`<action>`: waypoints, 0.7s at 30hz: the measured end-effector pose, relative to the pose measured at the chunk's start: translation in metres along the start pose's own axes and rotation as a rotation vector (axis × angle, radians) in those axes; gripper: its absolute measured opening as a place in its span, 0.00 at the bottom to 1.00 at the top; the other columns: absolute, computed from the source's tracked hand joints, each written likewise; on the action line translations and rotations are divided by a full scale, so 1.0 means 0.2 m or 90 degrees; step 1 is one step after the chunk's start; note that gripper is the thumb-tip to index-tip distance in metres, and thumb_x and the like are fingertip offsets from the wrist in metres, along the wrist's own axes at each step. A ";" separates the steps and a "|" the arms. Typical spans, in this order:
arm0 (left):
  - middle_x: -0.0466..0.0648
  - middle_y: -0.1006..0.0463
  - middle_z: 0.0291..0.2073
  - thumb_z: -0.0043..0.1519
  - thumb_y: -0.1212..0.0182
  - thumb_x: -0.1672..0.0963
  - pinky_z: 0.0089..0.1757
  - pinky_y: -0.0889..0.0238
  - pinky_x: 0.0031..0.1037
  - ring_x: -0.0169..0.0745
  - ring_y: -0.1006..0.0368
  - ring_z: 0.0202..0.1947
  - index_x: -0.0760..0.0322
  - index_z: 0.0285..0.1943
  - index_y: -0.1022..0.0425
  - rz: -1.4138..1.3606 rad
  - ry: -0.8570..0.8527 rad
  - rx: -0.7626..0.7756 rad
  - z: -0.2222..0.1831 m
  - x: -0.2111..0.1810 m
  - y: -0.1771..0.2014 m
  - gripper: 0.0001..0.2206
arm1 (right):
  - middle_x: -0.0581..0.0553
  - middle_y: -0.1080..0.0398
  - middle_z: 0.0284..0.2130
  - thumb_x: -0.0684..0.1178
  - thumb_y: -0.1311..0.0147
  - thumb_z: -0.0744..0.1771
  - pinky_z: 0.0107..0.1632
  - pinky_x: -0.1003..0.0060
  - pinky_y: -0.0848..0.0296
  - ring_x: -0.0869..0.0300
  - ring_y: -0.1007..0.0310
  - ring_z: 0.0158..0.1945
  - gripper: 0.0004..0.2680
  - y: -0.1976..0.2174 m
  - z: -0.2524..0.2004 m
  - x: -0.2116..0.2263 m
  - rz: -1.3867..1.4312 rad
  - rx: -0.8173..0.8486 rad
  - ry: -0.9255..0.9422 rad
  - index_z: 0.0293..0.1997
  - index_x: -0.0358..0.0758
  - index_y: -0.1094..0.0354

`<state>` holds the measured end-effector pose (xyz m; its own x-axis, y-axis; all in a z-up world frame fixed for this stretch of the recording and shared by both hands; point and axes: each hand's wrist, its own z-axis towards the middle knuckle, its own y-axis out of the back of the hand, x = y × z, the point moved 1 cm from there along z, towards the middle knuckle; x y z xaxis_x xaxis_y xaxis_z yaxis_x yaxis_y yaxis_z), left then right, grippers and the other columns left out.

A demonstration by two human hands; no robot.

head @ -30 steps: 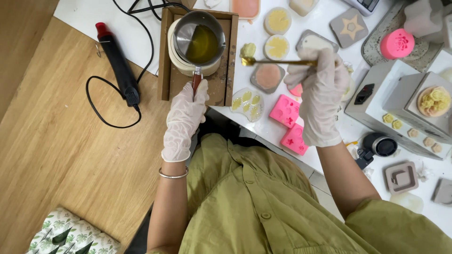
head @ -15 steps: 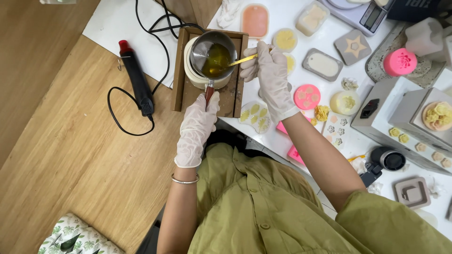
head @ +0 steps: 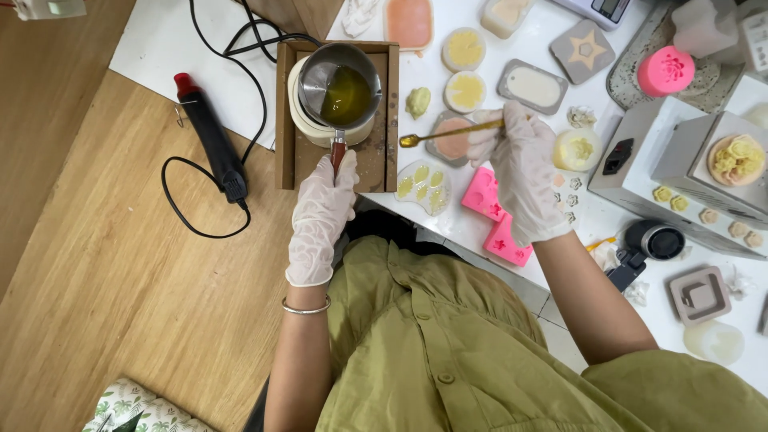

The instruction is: The recorder is decorating a candle base with small wax shapes and pouring melted yellow wax into molds and over decorative elements.

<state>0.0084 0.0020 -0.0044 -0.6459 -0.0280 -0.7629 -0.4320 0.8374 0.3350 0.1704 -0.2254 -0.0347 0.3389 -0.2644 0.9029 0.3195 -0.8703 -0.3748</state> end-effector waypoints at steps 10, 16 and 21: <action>0.42 0.26 0.27 0.68 0.46 0.48 0.22 0.39 0.25 0.29 0.37 0.18 0.66 0.48 0.26 -0.029 -0.028 0.018 -0.03 0.00 0.02 0.16 | 0.40 0.27 0.25 0.52 0.58 0.75 0.28 0.66 0.30 0.59 0.29 0.23 0.15 0.48 -0.24 -0.38 -0.141 -0.102 -0.091 0.43 0.29 0.30; 0.42 0.27 0.28 0.68 0.46 0.49 0.22 0.39 0.25 0.28 0.38 0.19 0.65 0.48 0.26 -0.041 -0.017 0.026 -0.01 0.01 0.01 0.16 | 0.42 0.26 0.26 0.52 0.57 0.74 0.28 0.68 0.29 0.61 0.28 0.23 0.13 0.46 -0.29 -0.45 -0.175 -0.089 -0.098 0.43 0.31 0.30; 0.42 0.27 0.28 0.68 0.46 0.49 0.22 0.39 0.24 0.27 0.37 0.20 0.65 0.48 0.26 -0.056 -0.027 0.026 0.00 0.03 0.01 0.15 | 0.44 0.26 0.28 0.54 0.55 0.74 0.31 0.69 0.28 0.63 0.28 0.26 0.13 0.43 -0.32 -0.41 -0.231 -0.084 -0.076 0.45 0.33 0.31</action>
<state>0.0042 0.0032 -0.0091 -0.5791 -0.0804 -0.8113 -0.4591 0.8545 0.2430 0.1134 -0.3052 -0.1285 0.3282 0.1135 0.9378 0.3231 -0.9464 0.0015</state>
